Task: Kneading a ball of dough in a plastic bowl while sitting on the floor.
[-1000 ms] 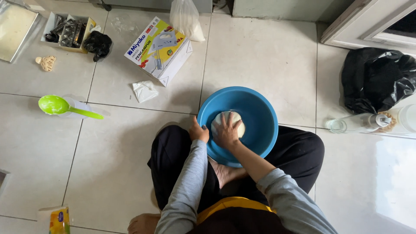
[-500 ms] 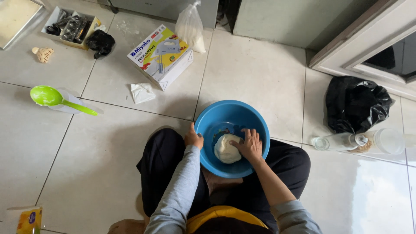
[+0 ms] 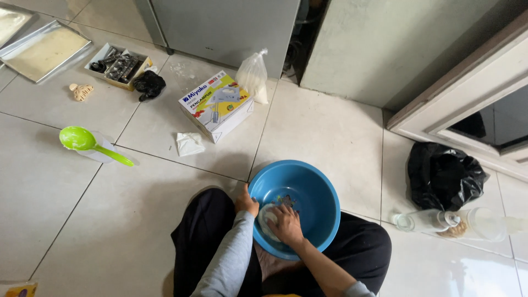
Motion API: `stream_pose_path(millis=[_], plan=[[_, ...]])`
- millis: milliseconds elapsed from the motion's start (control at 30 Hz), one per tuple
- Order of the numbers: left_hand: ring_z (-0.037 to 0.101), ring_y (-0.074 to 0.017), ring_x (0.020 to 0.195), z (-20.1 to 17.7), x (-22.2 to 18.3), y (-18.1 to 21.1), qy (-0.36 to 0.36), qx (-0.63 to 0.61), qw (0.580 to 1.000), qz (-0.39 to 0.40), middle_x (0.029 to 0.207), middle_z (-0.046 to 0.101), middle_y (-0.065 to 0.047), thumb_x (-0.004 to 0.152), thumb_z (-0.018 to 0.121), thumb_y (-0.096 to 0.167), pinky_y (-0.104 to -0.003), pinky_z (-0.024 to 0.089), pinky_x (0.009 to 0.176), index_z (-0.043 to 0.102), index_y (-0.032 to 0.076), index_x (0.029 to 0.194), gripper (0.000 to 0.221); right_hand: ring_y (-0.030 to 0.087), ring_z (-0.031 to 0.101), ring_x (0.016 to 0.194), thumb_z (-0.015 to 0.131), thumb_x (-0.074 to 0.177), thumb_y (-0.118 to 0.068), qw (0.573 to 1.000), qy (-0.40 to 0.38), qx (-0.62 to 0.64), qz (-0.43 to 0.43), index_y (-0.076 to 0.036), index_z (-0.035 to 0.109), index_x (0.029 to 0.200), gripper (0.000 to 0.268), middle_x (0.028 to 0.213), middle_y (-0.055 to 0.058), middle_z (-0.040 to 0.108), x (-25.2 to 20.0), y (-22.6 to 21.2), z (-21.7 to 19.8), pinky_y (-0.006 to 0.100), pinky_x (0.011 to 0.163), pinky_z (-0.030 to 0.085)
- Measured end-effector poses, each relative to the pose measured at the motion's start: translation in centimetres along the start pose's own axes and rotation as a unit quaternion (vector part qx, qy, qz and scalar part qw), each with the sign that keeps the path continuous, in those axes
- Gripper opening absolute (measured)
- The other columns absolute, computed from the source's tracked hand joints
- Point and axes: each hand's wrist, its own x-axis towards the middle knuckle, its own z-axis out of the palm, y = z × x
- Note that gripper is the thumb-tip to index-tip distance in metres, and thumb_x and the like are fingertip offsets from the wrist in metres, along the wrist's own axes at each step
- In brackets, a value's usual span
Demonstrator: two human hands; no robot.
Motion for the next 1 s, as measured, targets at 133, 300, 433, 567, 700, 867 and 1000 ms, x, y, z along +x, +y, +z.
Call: stream_pose_path(millis=[133, 300, 433, 567, 700, 867, 1000], plan=[[0.073, -0.0299, 0.100, 0.8, 0.0, 0.7, 0.019, 0.023, 0.999, -0.041, 0.119, 0.071, -0.012, 0.096, 0.059, 0.012, -0.042, 0.061, 0.089, 0.033, 0.029, 0.156, 0.068, 0.023, 0.065, 0.102, 0.075, 0.091, -0.033, 1.000, -0.012, 0.014, 0.021, -0.015, 0.073, 0.114, 0.029, 0.112, 0.004, 0.064, -2.6, -0.9, -5.3, 0.040, 0.098, 0.054], [0.072, -0.0289, 0.108, 1.2, 0.3, 0.6, 0.038, 0.047, 0.998, -0.009, 0.127, 0.068, -0.010, 0.092, 0.066, 0.006, -0.042, 0.060, 0.095, 0.038, 0.025, 0.153, 0.071, 0.030, 0.062, 0.117, 0.078, 0.088, -0.050, 0.986, 0.003, 0.052, 0.162, -0.020, 0.057, 0.123, 0.051, 0.117, 0.008, 0.055, 1.0, 3.4, -3.1, 0.048, 0.106, 0.050], [0.071, -0.0293, 0.109, 0.9, 0.2, 1.2, 0.056, 0.042, 0.997, -0.012, 0.127, 0.068, -0.010, 0.089, 0.068, 0.005, -0.042, 0.059, 0.095, 0.040, 0.024, 0.152, 0.071, 0.040, 0.043, 0.133, 0.083, 0.081, -0.055, 0.973, 0.060, 0.059, 0.215, -0.034, 0.039, 0.146, 0.081, 0.139, 0.011, 0.034, 5.8, 5.2, -0.7, 0.057, 0.109, 0.043], [0.072, -0.0301, 0.105, 1.2, 0.6, 0.6, 0.081, 0.072, 0.994, 0.014, 0.123, 0.069, -0.010, 0.090, 0.067, 0.008, -0.043, 0.059, 0.093, 0.039, 0.021, 0.150, 0.068, 0.044, 0.047, 0.135, 0.049, 0.093, -0.075, 0.967, -0.103, -0.042, 0.230, -0.026, 0.048, 0.150, 0.075, 0.155, 0.019, 0.033, 7.7, 1.9, 0.1, 0.057, 0.107, 0.047], [0.069, -0.0308, 0.111, 1.9, 1.3, 0.1, 0.086, 0.058, 0.994, 0.017, 0.129, 0.067, -0.011, 0.091, 0.065, 0.011, -0.043, 0.057, 0.095, 0.041, 0.019, 0.152, 0.067, 0.041, 0.052, 0.126, 0.059, 0.096, -0.058, 0.985, -0.075, -0.146, 0.047, -0.024, 0.061, 0.136, 0.053, 0.143, 0.008, 0.050, 3.2, -3.6, -0.6, 0.072, 0.092, 0.044], [0.072, -0.0299, 0.102, 1.9, 1.0, -0.3, 0.072, 0.071, 0.995, 0.011, 0.120, 0.071, -0.010, 0.092, 0.065, 0.011, -0.042, 0.060, 0.090, 0.041, 0.023, 0.152, 0.066, 0.033, 0.048, 0.131, 0.076, 0.090, -0.042, 0.992, -0.108, -0.053, -0.037, -0.020, 0.071, 0.123, 0.040, 0.130, 0.007, 0.052, -3.3, -3.8, -5.4, 0.064, 0.106, 0.035], [0.073, -0.0271, 0.107, 0.3, -0.3, 1.4, 0.026, 0.062, 0.997, -0.034, 0.124, 0.070, -0.009, 0.094, 0.064, 0.005, -0.041, 0.062, 0.095, 0.038, 0.028, 0.154, 0.069, 0.027, 0.049, 0.134, 0.092, 0.076, -0.042, 0.982, -0.171, -0.077, 0.029, -0.024, 0.054, 0.121, 0.061, 0.134, 0.001, 0.045, -4.6, -1.3, -8.5, 0.056, 0.105, 0.046]])
